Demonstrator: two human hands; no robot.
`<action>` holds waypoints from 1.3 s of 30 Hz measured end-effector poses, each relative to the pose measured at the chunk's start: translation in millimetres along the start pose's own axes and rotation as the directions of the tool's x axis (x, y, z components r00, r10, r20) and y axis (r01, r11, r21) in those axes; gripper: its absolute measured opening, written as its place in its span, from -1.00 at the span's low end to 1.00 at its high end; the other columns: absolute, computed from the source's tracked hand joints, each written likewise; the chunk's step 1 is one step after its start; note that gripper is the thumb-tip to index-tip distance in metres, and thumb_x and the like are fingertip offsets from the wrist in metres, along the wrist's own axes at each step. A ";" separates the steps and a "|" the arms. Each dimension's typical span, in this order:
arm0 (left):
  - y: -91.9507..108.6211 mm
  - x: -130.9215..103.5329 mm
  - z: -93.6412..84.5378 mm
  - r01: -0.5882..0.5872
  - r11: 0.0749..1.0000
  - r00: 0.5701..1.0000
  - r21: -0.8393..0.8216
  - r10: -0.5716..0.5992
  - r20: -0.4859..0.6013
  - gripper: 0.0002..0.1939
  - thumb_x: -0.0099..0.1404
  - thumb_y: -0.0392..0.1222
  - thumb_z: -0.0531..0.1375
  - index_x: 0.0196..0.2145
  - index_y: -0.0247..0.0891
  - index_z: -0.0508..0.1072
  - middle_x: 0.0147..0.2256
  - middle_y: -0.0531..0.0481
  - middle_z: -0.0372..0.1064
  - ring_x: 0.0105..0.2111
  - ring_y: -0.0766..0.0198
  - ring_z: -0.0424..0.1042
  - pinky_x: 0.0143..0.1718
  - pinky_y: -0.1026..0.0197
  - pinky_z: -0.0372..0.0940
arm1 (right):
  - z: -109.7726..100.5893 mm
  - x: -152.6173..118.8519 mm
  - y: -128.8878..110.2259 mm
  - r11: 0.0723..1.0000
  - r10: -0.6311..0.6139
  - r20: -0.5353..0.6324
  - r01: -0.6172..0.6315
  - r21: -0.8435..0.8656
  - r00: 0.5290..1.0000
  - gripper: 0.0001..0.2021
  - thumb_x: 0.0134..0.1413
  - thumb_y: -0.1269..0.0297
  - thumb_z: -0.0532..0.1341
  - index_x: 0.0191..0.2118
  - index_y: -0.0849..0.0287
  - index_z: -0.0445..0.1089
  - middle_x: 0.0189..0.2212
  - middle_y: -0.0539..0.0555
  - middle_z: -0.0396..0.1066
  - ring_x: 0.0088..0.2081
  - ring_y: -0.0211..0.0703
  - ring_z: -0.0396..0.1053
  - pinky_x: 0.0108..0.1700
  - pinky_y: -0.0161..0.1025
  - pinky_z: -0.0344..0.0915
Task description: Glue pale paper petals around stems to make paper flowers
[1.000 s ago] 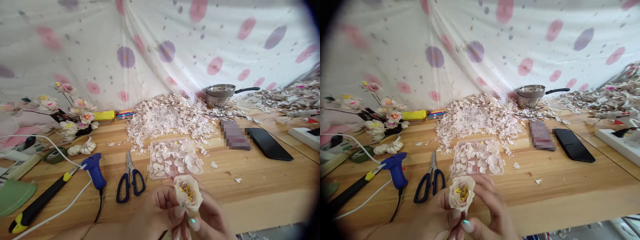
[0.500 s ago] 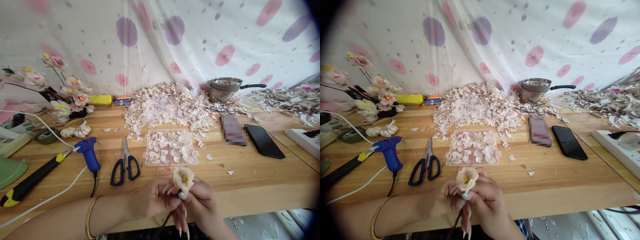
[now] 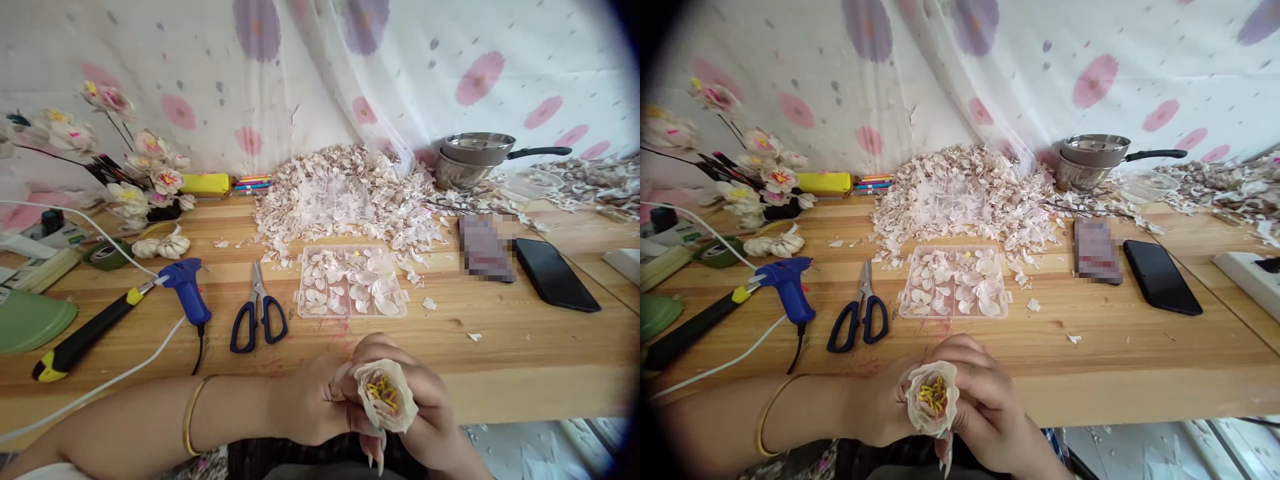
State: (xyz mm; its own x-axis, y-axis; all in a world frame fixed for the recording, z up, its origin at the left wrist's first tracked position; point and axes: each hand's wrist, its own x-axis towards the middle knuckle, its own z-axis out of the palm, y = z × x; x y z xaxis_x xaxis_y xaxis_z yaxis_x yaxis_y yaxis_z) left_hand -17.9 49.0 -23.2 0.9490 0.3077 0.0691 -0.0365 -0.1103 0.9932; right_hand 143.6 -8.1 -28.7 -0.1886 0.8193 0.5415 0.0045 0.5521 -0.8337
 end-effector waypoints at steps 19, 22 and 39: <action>-12.9 -6.1 16.6 0.047 0.972 0.997 -0.229 -0.058 -0.043 -0.40 0.22 0.31 0.15 -0.54 -0.35 0.50 -0.59 -0.07 0.41 -0.57 0.34 0.39 -0.47 0.33 0.32 | -35.8 -17.6 5.9 0.998 0.034 -0.038 -0.036 -0.057 0.999 -0.74 0.13 0.12 0.30 -0.10 0.11 0.44 -0.36 0.13 0.48 -0.31 -0.08 0.41 -0.27 -0.14 0.36; -12.5 -4.3 17.9 0.046 0.961 0.998 -0.273 -0.054 -0.021 -0.36 0.18 0.36 0.13 -0.60 -0.34 0.47 -0.63 -0.06 0.39 -0.60 0.36 0.36 -0.50 0.35 0.30 | -59.0 -28.5 7.8 0.994 0.086 -0.292 -0.102 -0.038 0.952 -0.70 0.24 0.33 0.21 -0.54 0.16 0.28 -0.69 -0.06 0.20 -0.58 -0.28 0.17 -0.50 -0.31 0.13; -20.6 -2.1 13.4 0.136 0.782 0.984 -0.608 -0.180 -0.012 -0.54 0.08 0.15 0.36 -0.50 -0.36 0.43 -0.56 -0.03 0.43 -0.56 0.31 0.42 -0.36 0.21 0.35 | -55.5 -28.8 26.2 0.882 0.281 -0.598 -0.448 -0.148 0.750 -0.81 0.08 0.21 0.33 -0.42 0.17 0.35 -0.47 0.01 0.41 -0.41 -0.26 0.36 -0.37 -0.33 0.28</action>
State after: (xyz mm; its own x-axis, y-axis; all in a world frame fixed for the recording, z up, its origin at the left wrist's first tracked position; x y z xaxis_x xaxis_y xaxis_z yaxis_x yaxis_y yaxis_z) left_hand -15.0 37.9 -45.1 0.9360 0.3344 -0.1100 -0.0905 0.5305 0.8429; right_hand 203.7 -8.6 -60.2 0.4474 0.8626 0.2362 0.2334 0.1423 -0.9619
